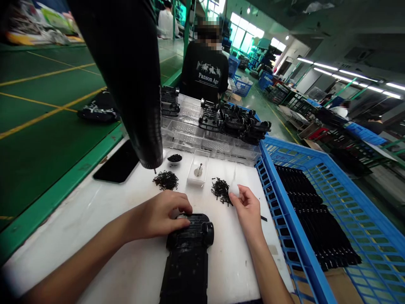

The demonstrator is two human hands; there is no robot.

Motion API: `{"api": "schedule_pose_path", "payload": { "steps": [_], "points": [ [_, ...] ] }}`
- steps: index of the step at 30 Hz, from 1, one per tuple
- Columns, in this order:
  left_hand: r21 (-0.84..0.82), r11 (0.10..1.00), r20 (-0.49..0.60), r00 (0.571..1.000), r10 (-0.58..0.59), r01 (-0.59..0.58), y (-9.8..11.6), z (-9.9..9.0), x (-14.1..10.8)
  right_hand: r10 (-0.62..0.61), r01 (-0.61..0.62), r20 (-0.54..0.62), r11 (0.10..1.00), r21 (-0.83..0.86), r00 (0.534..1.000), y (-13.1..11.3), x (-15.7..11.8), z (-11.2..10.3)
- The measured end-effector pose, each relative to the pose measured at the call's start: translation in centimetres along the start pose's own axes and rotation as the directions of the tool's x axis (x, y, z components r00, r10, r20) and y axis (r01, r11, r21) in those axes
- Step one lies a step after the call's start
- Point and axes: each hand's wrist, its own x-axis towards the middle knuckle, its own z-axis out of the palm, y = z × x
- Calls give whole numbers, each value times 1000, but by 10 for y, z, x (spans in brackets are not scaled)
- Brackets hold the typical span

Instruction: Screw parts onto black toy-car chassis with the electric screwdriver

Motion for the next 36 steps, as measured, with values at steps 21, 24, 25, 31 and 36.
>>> {"api": "schedule_pose_path", "payload": {
  "steps": [21, 24, 25, 31, 36],
  "points": [
    [119, 993, 220, 974, -45, 19, 4, 16, 7, 190, -191, 26, 979, 71, 981, 9, -111, -26],
    [114, 993, 230, 972, -41, 15, 4, 17, 7, 142, -147, 55, 985, 94, 988, 6, -108, -24],
    [109, 994, 229, 973, -43, 18, 4, 17, 7, 125, -131, 60, 983, 127, 990, 6, -107, -24],
    [83, 995, 242, 968, -71, 52, 3, 16, 7, 108, -120, 52, 924, 363, 993, 10, -106, -29],
    [99, 994, 234, 970, -59, 36, 7, 14, 7, 129, -111, -10, 892, 438, 992, 5, -108, -21]
  ]
}}
